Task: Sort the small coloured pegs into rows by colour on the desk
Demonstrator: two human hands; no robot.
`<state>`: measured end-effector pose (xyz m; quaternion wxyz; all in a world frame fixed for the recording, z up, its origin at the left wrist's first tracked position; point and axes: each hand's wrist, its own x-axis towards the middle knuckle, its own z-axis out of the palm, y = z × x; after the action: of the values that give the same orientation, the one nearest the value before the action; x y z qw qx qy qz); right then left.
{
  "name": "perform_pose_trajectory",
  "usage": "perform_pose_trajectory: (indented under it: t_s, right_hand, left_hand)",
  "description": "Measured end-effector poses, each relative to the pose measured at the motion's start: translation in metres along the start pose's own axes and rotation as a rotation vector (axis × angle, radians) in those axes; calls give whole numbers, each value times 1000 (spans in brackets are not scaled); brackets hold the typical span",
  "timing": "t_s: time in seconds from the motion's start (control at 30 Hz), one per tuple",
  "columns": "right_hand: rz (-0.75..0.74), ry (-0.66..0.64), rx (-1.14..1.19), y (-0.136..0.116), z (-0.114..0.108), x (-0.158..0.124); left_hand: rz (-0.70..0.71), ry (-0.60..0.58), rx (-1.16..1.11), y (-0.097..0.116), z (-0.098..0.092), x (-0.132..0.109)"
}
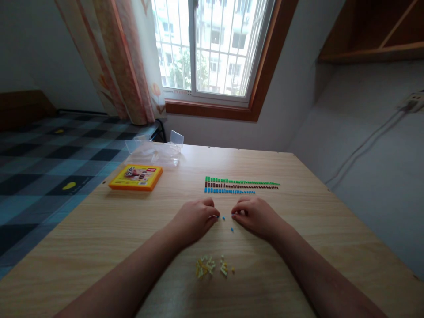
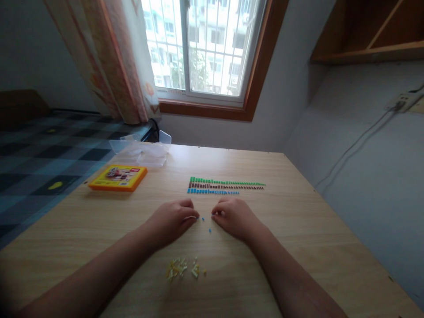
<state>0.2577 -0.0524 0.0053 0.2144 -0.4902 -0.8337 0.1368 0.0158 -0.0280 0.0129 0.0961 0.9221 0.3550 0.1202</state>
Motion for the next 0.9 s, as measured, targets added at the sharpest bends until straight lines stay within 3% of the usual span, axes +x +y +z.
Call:
perform_pose_trajectory:
  t_s: [0.17,0.4,0.57,0.9]
  right_hand:
    - [-8,20,-40,13,-12,1]
    - [228,174,-156,78,-50,-5]
    - [327,150,-147,95,-41,-6]
    - [314,127,-113,95,-32,0]
  left_hand:
    - [-19,-10,-5,0,1,1]
    - [-83,-16,-25,-2,0,0]
    - [-139,24,-46,-6,-2,-1]
    - [-163,28,-71,-9,-1,-1]
